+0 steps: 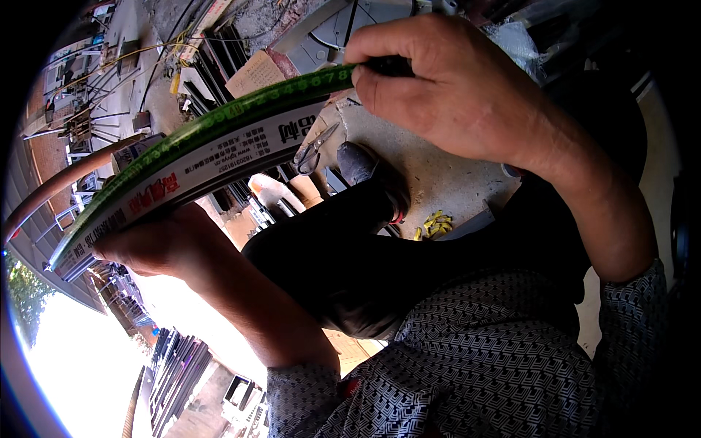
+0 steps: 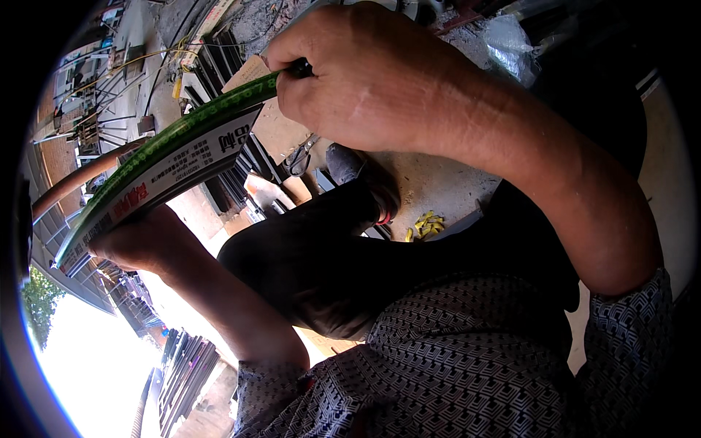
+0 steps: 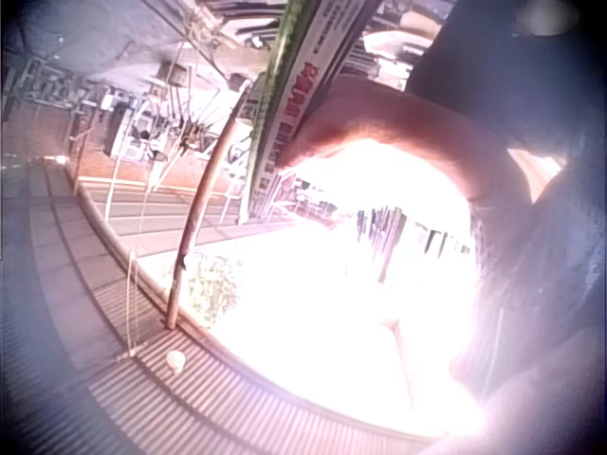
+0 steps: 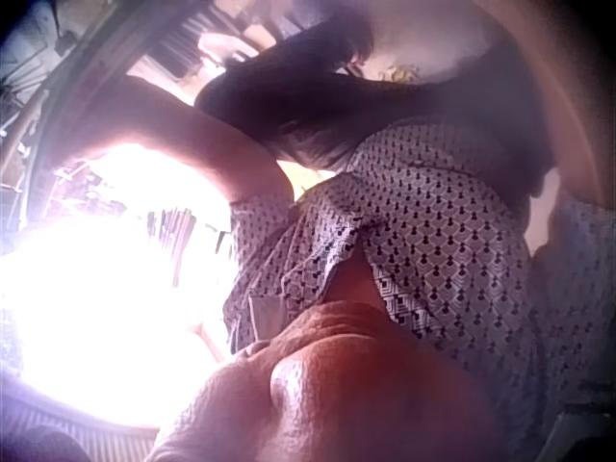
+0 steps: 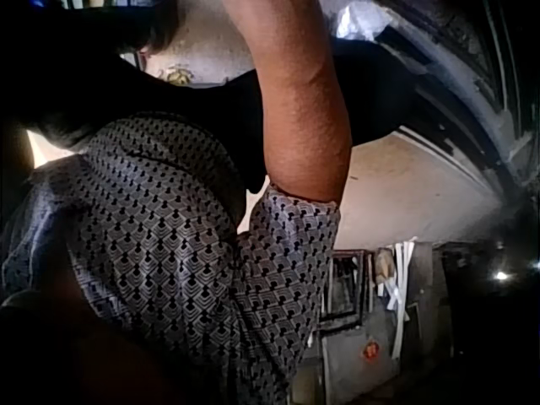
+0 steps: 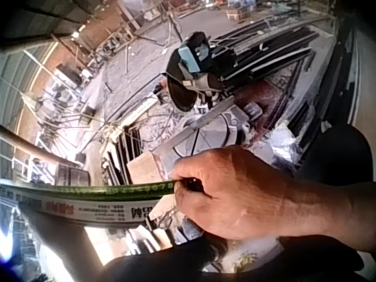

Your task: The person measures and cuts metal profiles using a miter saw. They use a tape measure to mark lengths on the profiles, place them on the saw, and cut them. The person also removes protective film from the profiles after cutting.

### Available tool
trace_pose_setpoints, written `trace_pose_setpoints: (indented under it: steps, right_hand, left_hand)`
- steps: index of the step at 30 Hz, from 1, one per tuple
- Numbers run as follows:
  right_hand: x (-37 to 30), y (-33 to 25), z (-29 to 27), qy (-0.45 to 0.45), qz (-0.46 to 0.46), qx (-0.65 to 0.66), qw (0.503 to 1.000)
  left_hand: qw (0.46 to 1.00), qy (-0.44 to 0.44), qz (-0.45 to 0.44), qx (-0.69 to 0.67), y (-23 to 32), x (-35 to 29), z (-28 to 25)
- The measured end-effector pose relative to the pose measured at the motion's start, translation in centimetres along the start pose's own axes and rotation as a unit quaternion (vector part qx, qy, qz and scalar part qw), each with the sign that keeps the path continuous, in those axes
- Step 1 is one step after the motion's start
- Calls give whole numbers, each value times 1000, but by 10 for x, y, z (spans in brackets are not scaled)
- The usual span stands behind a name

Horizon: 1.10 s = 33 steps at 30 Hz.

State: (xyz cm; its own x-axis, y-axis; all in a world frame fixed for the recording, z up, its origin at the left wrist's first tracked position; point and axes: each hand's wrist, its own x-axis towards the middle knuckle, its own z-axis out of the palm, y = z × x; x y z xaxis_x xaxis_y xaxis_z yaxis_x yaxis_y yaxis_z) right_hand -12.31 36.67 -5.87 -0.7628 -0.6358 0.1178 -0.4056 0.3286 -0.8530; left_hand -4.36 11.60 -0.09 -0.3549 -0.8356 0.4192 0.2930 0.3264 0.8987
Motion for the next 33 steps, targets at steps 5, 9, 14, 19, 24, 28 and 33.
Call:
trace_pose_setpoints:
  steps: [5,9,14,19,24,28,33]
  right_hand:
    - [0,-2,-1,-6,13,7,1000]
    - [0,-1,-1,-6,6,9,1000]
    - [-1,-3,-2,-6,13,8,1000]
    - [-1,-5,-2,-11,34,10,999]
    - [2,-1,-4,-51,39,-14,998]
    - [2,9,-1,-10,14,25,1000]
    - [6,-5,1,-28,44,86,995]
  left_hand:
    - [1000,-5,-6,-6,-2,6,-5]
    - [1000,-10,-3,-7,0,6,-4]
    - [999,-25,21,41,1,-2,2]
    - [999,-26,22,32,-1,0,-2]
    - [1000,4,21,-4,-6,6,-12]
    - [996,20,-35,-82,-6,10,-12]
    - [994,43,-26,-97,-5,9,-13]
